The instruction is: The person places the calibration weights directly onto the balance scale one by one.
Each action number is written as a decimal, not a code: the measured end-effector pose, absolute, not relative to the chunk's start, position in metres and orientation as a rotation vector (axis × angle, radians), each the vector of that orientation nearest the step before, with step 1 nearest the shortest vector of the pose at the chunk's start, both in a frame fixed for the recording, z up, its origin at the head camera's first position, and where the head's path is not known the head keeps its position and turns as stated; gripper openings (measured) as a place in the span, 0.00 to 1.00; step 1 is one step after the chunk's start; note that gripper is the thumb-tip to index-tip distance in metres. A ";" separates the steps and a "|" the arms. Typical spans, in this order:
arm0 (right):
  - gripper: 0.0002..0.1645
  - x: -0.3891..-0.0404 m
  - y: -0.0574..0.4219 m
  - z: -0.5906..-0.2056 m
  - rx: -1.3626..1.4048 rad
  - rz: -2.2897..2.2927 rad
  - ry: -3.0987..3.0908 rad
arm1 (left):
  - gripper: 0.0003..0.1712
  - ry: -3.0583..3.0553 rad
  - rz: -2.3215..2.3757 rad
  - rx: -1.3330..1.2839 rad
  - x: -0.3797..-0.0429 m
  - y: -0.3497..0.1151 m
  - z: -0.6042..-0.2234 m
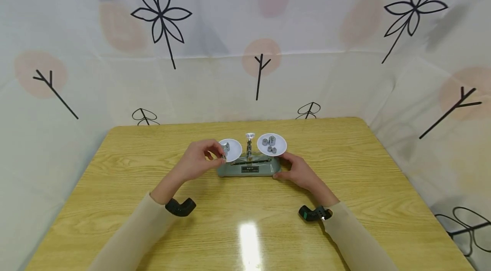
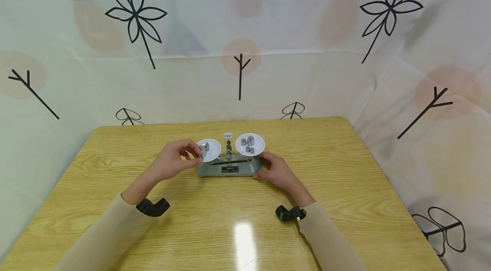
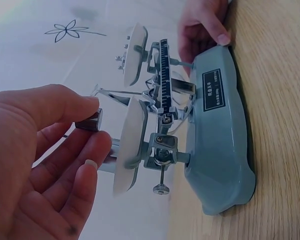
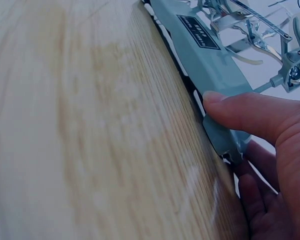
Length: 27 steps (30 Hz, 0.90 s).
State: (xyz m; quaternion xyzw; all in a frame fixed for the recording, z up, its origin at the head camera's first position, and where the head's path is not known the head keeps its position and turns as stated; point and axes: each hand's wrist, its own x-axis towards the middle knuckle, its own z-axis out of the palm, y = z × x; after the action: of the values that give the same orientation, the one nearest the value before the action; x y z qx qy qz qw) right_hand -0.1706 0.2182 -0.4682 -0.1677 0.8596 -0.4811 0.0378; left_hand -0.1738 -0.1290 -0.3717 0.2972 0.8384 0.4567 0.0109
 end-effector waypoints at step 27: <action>0.45 -0.170 0.218 -0.469 -0.518 -1.473 2.645 | 0.07 2.797 1.278 0.771 -0.183 -0.119 -0.380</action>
State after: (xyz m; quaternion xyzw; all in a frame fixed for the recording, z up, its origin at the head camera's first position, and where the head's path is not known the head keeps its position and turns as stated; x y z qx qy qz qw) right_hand -0.1702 0.2178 -0.4691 -0.1685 0.8606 -0.4793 0.0351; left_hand -0.1834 -0.1193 -0.3800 0.2432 0.8822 0.4030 -0.0146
